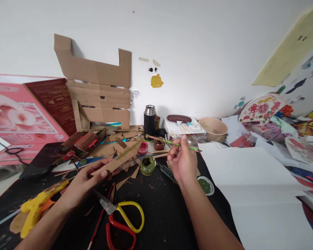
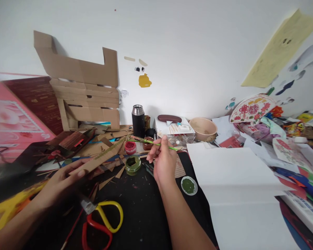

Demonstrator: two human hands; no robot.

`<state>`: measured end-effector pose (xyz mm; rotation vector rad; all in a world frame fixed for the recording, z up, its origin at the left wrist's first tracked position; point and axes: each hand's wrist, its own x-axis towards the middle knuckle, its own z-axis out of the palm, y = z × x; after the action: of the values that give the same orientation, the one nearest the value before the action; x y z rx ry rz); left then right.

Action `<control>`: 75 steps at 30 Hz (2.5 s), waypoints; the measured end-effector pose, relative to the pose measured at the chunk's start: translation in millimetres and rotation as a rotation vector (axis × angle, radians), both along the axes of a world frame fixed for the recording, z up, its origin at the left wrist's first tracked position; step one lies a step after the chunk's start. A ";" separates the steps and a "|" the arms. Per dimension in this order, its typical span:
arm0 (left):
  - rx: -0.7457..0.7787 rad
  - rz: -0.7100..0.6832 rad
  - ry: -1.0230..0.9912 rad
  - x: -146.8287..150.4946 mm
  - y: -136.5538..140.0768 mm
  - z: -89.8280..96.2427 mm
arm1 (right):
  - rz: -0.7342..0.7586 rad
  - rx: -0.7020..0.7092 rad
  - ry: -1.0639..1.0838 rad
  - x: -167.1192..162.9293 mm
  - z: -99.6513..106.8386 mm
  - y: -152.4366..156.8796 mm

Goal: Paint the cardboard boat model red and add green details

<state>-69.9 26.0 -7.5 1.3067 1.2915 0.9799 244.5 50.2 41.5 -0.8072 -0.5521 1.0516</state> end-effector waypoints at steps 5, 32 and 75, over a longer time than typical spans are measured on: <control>-0.016 -0.006 -0.027 0.1 0.9 0.0 | 0.066 0.011 -0.020 -4.7 2.0 -4.5; -0.016 0.003 -0.026 3.8 -0.9 6.2 | 0.003 -0.008 -0.026 -1.4 -1.0 -0.2; 0.041 0.018 0.039 3.0 -0.3 6.1 | 0.182 0.082 -0.127 -17.1 -0.5 -13.9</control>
<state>-66.9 25.7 -1.5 1.3529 1.3210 1.0026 227.4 36.4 41.0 -0.7656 -0.7837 1.1417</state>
